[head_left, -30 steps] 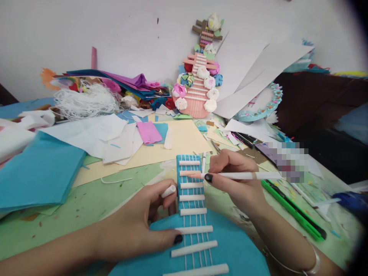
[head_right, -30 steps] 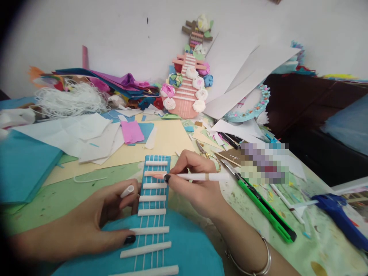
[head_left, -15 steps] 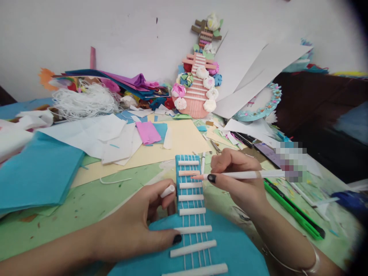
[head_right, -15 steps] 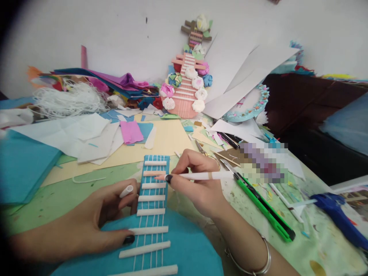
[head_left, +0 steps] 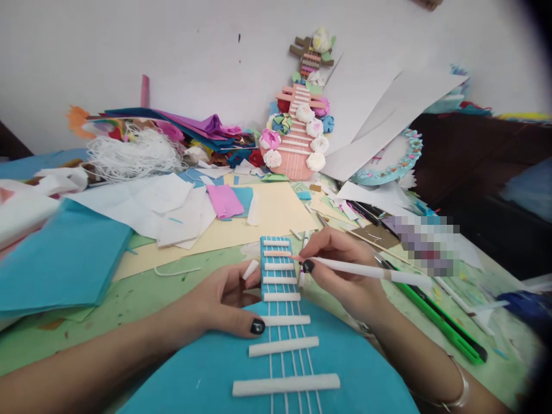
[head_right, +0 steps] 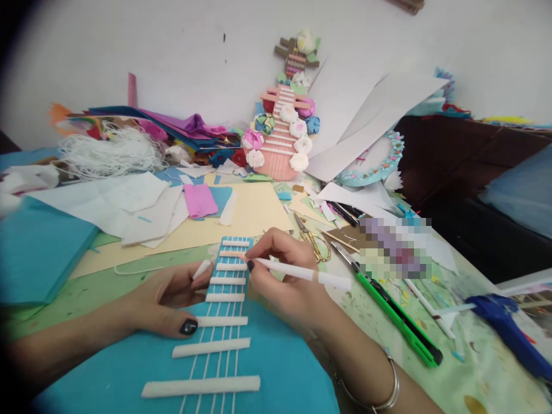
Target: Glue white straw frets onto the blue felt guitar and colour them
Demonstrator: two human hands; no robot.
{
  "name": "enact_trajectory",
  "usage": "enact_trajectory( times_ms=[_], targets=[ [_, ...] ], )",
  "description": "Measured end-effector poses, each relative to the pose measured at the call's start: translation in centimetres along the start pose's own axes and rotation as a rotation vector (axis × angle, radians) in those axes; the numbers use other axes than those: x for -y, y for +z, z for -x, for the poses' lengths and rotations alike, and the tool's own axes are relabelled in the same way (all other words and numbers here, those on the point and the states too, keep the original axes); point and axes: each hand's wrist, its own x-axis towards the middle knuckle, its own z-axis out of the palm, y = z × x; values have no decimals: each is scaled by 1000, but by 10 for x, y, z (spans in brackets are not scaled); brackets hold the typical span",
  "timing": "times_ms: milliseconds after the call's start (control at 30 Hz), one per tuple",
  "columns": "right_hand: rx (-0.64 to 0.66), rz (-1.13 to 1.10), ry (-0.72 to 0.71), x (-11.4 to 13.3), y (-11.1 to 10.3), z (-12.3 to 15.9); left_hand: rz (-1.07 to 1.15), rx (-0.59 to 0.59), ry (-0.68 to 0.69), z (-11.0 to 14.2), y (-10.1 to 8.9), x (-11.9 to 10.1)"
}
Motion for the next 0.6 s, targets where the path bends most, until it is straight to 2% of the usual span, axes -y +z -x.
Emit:
enact_trajectory(
  times_ms=[133,400,600],
  targets=[
    [31,54,17,-2,-1,1,79,37,-40,-1,-1,1],
    [40,142,-88,-10,-1,-1,154,-2,-117,2,6,-1],
    [69,92,-65,-12,4,-1,194,-16,-184,5,13,-5]
  ],
)
